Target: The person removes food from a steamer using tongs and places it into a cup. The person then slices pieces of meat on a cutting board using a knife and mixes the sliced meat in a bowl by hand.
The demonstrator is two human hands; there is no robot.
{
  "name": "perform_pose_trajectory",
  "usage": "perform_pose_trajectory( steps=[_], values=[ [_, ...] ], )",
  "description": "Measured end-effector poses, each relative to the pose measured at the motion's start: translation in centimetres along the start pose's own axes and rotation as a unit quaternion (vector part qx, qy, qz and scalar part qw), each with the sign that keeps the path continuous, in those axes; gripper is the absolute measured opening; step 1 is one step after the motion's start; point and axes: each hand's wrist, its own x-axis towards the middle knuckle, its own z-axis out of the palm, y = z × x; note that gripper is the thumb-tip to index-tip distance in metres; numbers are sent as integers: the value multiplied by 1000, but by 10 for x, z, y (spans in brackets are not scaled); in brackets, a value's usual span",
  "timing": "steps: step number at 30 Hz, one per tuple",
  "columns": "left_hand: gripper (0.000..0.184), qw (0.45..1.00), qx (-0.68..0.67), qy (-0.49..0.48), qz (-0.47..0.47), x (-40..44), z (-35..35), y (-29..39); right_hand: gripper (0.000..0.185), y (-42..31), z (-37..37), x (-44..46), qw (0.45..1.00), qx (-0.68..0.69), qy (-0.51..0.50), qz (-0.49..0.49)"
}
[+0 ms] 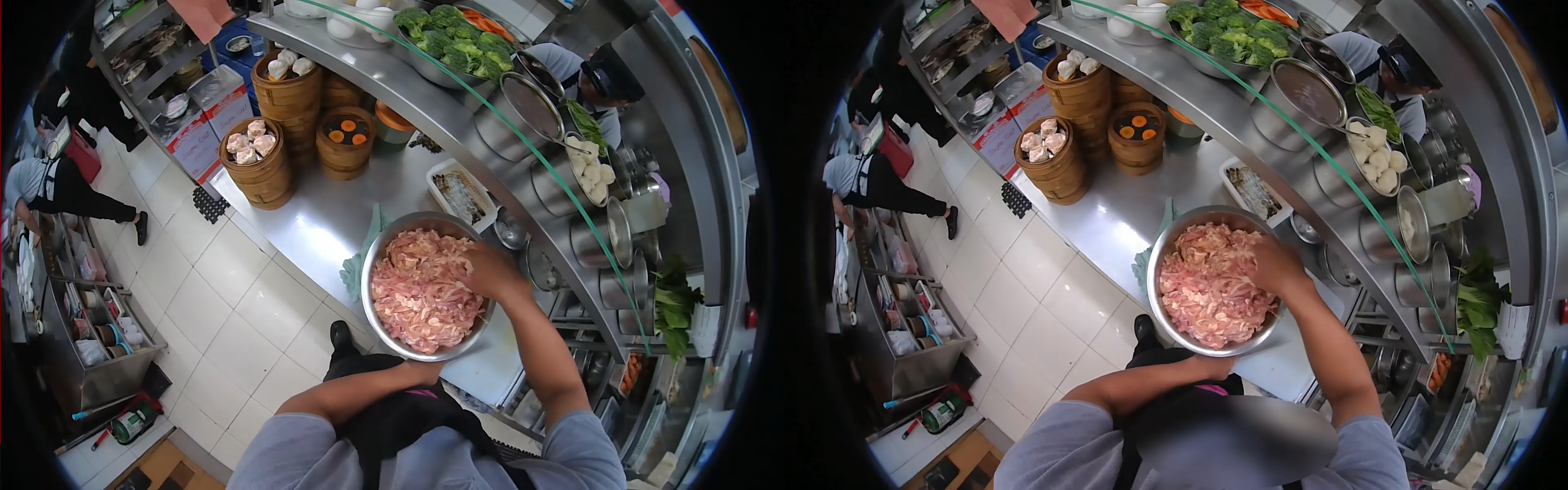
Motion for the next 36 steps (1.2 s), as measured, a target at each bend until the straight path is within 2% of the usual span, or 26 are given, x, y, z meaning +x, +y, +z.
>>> perform_pose_trajectory(
  steps=[3, 5, 8, 9, 10, 11, 12, 14, 16, 17, 18, 19, 20, 21, 22, 23, 24, 25, 27, 28, 30, 31, 32, 33, 34, 36],
  values=[
    [41, 998, -7, 56, 14, 3, -4, 14, 39, -19, 8, 18, 999, 23, -43, -14],
    [41, 956, 129, 255, 73, 20, 41, 11, 41, -28, 28, 35, 999, 27, -31, -18],
    [55, 957, 185, 225, 11, 51, 51, 24, 49, -52, 64, 63, 998, 67, 3, 19],
    [51, 922, 292, 246, 64, 53, 52, 22, 49, -57, 82, 71, 997, 68, 7, 20],
    [51, 921, 294, 245, 67, 53, 44, 26, 53, -61, 104, 77, 997, -18, 27, 65],
    [49, 982, 6, 177, 70, 52, 31, 33, 57, -65, 110, 81, 987, -104, 48, 109],
    [47, 952, -282, 93, 66, 49, 16, 39, 57, -64, 113, 87, 988, -102, 50, 108],
    [44, 952, -290, 60, 82, 35, 13, 38, 61, -63, 112, 95, 988, -45, -70, 131],
    [52, 995, -25, -65, 69, 21, 6, 39, 59, -56, 108, 102, 986, -28, -114, 121],
    [52, 995, -21, -67, 67, 12, -12, 42, 57, -51, 103, 106, 981, -13, -157, 111],
    [48, 987, -50, -147, 49, 0, -50, 50, 57, -40, 100, 112, 982, -9, -154, 110],
    [44, 971, -80, -225, 28, -16, -96, 57, 49, -22, 101, 118, 974, 63, -212, 44],
    [41, 972, -137, -192, 12, -47, -159, 53, 43, -7, 106, 125, 954, 137, -266, -26],
    [39, 969, -153, -193, -1, -58, -188, 44, 33, 17, 132, 130, 949, 167, -250, -95],
    [35, 979, -166, -113, 43, -68, -192, 19, 33, 25, 127, 117, 949, 170, -249, -93],
    [30, 978, -183, -33, 100, -72, -202, -6, 29, 27, 114, 98, 964, 98, -178, -168],
    [30, 986, -162, -20, 40, -76, -226, -21, 25, 29, 100, 77, 965, 23, -104, -241],
    [30, 990, -140, -6, -20, -73, -247, -31, 25, 29, 80, 56, 966, 23, -103, -238],
    [34, 987, -21, 119, -108, -48, -252, -61, 39, 26, 42, 11, 975, 102, -168, -101],
    [34, 980, -23, 151, -131, -33, -260, -67, 39, 24, 36, -9, 976, 101, -165, -98],
    [35, 972, -22, 181, -149, -3, -253, -76, 56, 19, 32, -47, 975, 191, 38, -109],
    [37, 965, -5, 207, -163, 15, -239, -86, 56, 15, 29, -60, 970, 235, 36, -48],
    [40, 957, 11, 231, -177, 26, -232, -85, 56, 12, 30, -73, 970, 236, 38, -40],
    [47, 969, 25, 124, -212, 38, -231, -89, 58, 9, 31, -84, 952, 294, 84, 6],
    [47, 970, 29, 120, -208, 41, -233, -90, 60, 8, 34, -93, 927, 349, 131, 49],
    [53, 986, -23, 67, -149, 38, -241, -97, 61, 20, 68, -110, 930, 326, 155, 70]
  ],
)
